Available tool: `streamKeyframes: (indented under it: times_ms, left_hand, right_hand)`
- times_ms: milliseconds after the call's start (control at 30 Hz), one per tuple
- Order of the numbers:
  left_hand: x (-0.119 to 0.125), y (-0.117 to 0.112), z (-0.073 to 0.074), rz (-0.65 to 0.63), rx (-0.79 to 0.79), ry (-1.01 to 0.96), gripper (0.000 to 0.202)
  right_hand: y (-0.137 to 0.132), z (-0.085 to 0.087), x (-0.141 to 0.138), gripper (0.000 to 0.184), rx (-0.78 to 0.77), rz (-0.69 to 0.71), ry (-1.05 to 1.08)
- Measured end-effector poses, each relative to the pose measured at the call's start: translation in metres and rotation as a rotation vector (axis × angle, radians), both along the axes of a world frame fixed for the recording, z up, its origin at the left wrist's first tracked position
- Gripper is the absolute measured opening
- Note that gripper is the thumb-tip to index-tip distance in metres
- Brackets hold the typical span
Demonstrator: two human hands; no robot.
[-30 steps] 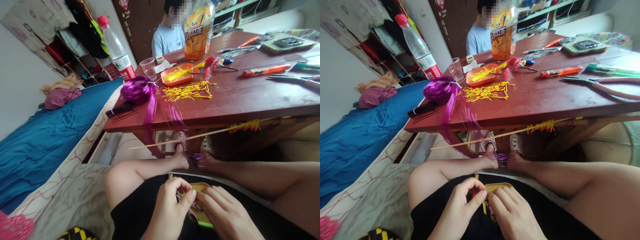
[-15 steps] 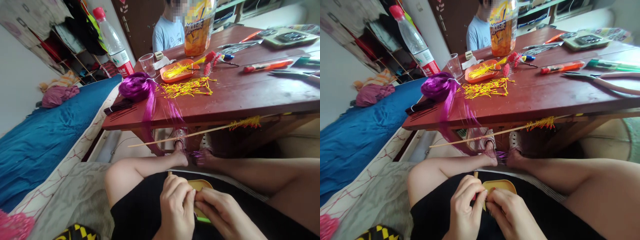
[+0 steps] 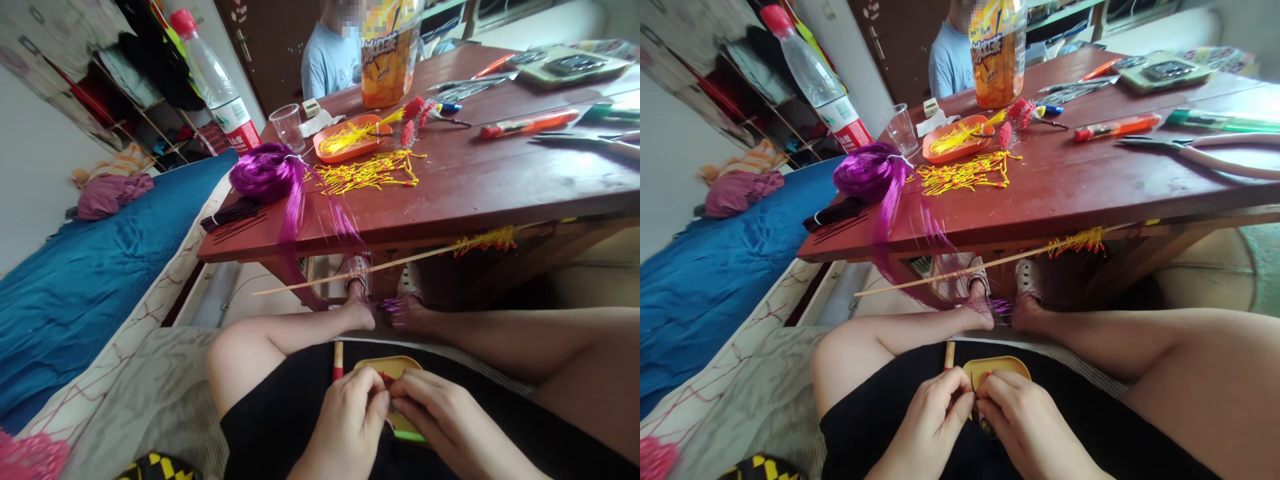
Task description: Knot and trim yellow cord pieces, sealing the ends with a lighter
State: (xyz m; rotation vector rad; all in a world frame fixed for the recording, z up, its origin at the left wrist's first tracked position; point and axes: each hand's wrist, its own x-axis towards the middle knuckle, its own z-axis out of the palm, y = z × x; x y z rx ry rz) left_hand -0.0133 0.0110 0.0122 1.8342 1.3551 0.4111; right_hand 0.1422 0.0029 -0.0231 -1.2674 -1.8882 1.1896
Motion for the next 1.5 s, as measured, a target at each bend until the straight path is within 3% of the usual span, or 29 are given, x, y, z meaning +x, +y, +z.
streamKeyframes:
  times_ms: [167, 300, 667, 900, 1000, 1233, 1500]
  left_hand:
    - [0.001, -0.001, -0.008, 0.037, 0.136, -0.016, 0.021]
    - [0.004, -0.004, -0.015, 0.133, 0.060, -0.072, 0.022]
    - [0.007, -0.007, -0.012, 0.154, 0.075, -0.136, 0.021]
    - [0.013, -0.017, -0.019, 0.270, 0.129, -0.256, 0.022]
    - [0.014, -0.017, -0.018, 0.329, 0.049, -0.303, 0.024]
    - [0.008, -0.011, -0.013, 0.414, -0.373, -0.575, 0.033]
    - [0.002, -0.009, -0.010, 0.344, -0.458, -0.491, 0.031]
  right_hand:
    - [0.003, 0.007, -0.003, 0.022, 0.021, 0.039, -0.101]
    - [0.004, 0.012, -0.005, 0.025, 0.041, 0.011, -0.205]
    - [0.001, 0.007, -0.002, 0.022, -0.167, -0.094, 0.067]
    - [-0.002, 0.010, -0.006, 0.018, -0.116, -0.160, 0.033]
    - [-0.002, 0.007, -0.006, 0.018, -0.121, -0.148, 0.029]
    - [-0.005, -0.002, -0.003, 0.014, -0.175, -0.116, 0.133]
    - [-0.005, 0.002, -0.003, 0.016, -0.247, -0.080, 0.135]
